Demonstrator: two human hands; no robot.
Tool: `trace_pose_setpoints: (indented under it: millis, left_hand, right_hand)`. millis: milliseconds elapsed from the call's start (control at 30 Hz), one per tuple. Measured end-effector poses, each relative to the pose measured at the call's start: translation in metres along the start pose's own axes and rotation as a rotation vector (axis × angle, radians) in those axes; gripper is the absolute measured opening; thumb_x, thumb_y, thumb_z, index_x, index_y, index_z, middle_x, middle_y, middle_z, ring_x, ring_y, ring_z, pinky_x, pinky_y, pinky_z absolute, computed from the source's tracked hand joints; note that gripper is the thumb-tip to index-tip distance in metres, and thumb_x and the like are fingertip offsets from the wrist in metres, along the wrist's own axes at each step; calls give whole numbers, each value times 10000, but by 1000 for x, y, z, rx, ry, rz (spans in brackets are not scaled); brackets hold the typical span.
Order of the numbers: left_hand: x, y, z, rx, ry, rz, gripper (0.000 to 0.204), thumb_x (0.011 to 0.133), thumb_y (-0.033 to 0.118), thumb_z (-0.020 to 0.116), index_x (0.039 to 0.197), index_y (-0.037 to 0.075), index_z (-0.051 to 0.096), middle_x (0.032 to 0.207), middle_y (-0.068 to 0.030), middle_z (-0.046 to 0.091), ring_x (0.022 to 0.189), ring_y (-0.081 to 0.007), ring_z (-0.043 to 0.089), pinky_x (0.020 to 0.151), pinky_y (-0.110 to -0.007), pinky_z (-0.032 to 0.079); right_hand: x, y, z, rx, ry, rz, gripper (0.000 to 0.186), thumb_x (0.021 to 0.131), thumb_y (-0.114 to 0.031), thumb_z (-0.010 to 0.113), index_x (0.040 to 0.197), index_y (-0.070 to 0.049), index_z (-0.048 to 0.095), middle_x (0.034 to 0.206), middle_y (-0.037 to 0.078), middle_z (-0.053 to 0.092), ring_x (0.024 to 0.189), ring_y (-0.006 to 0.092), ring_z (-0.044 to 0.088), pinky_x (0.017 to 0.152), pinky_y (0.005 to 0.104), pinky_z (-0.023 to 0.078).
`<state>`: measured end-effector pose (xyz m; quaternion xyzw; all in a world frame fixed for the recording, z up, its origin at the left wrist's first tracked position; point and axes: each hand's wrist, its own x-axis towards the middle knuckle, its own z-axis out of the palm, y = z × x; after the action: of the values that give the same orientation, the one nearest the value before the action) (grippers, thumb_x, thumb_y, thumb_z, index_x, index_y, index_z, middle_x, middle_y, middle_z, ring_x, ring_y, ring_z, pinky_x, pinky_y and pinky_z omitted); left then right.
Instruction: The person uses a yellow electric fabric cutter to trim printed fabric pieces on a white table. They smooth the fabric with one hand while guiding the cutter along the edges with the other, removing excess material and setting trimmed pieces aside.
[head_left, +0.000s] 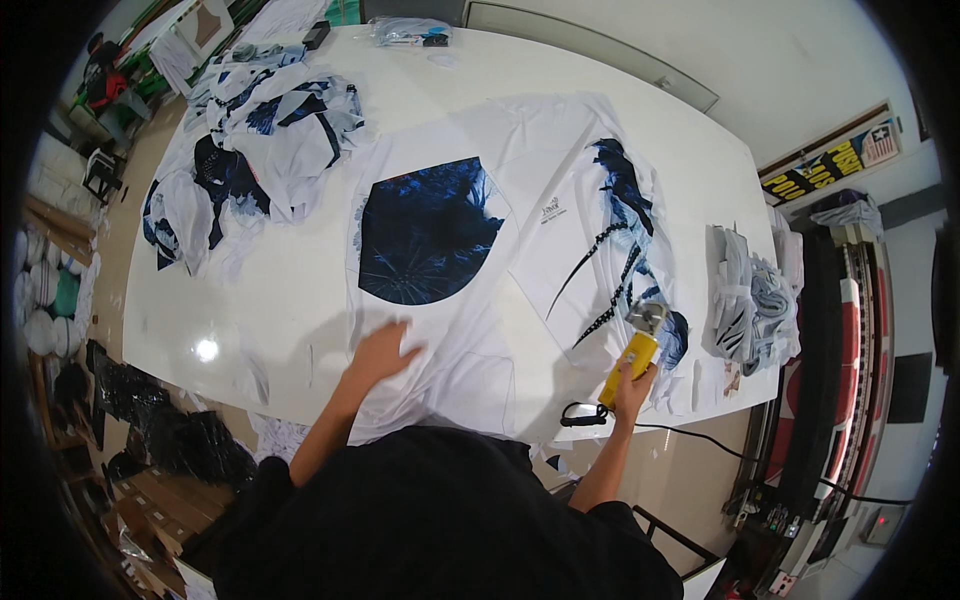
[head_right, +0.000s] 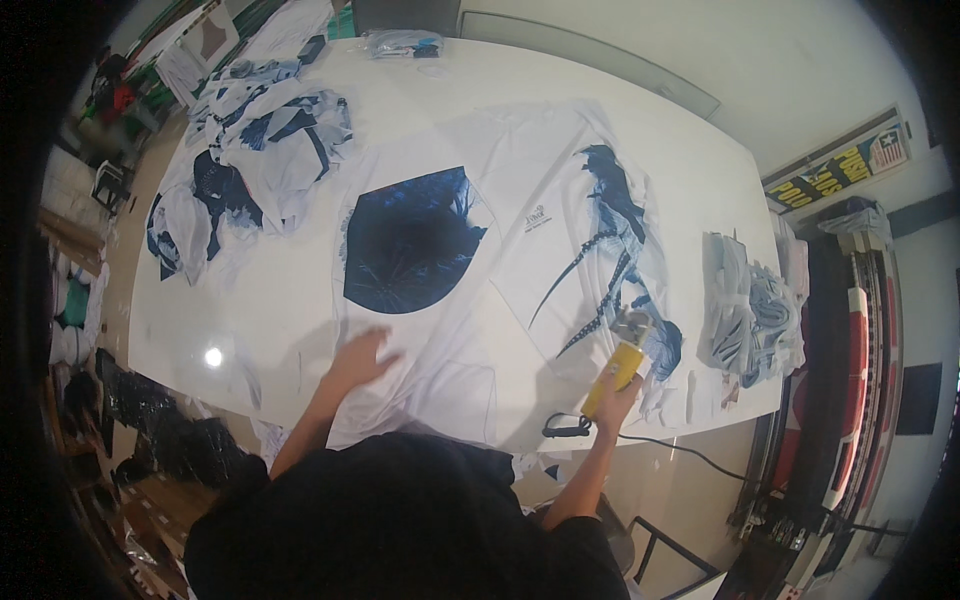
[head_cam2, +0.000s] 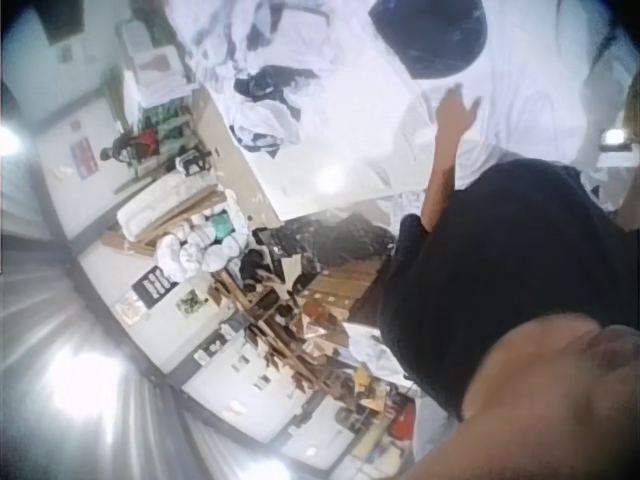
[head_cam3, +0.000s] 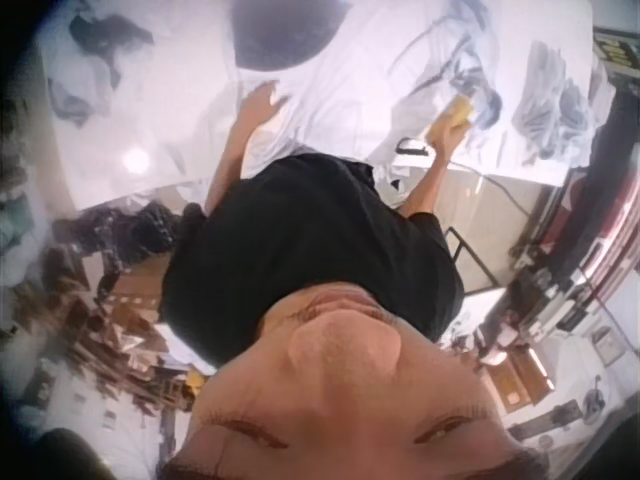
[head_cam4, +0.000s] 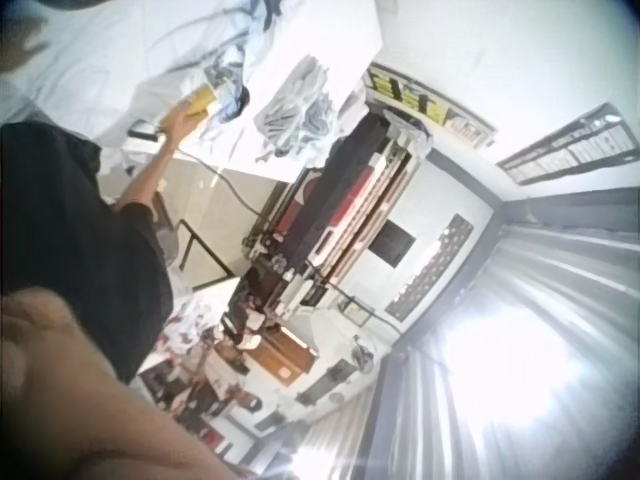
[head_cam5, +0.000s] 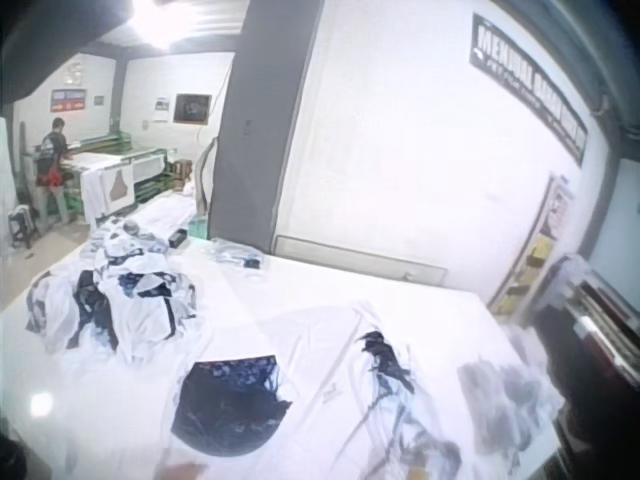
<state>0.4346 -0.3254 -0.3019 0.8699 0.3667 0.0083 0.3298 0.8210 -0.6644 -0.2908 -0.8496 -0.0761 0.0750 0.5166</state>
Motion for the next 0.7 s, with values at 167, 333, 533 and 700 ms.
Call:
trace_pose_setpoints:
  millis: [167,333,533,700]
  left_hand:
    - [128,-26,-15,132,410,188,777,934,559,675,1521,87,482,1589,-194,434,1441,-431,419,1142,-611,364]
    - [185,-59,-43,307,293,-120,933,953,742,499,1658,169,289,1750,-142,145,1606,-429,64,1155,-796,152]
    - [136,-65,-25,281,263,-299,1003,947,798,427,1691,177,169,1771,-118,19,1610,-431,-46,1142,-821,125]
    - [108,-58,-24,212,155,-364,1013,957,795,402,1689,142,152,1761,-171,-6,1595,-476,-65,1145,-821,99]
  right_hand:
    - [-32,-48,55,-128,-175,-123,512,902,-273,752,1240,31,516,1057,220,676,923,323,681,835,437,533]
    - [-24,-67,95,9,-186,-81,442,930,-197,711,1236,36,495,1050,156,636,879,215,639,766,360,546]
    - [-19,-29,85,63,-118,55,499,948,-280,689,1267,49,491,1086,181,641,933,248,666,781,386,555]
    - [-31,-18,57,159,-64,143,493,969,-315,678,1254,49,505,1067,147,625,901,217,656,749,366,558]
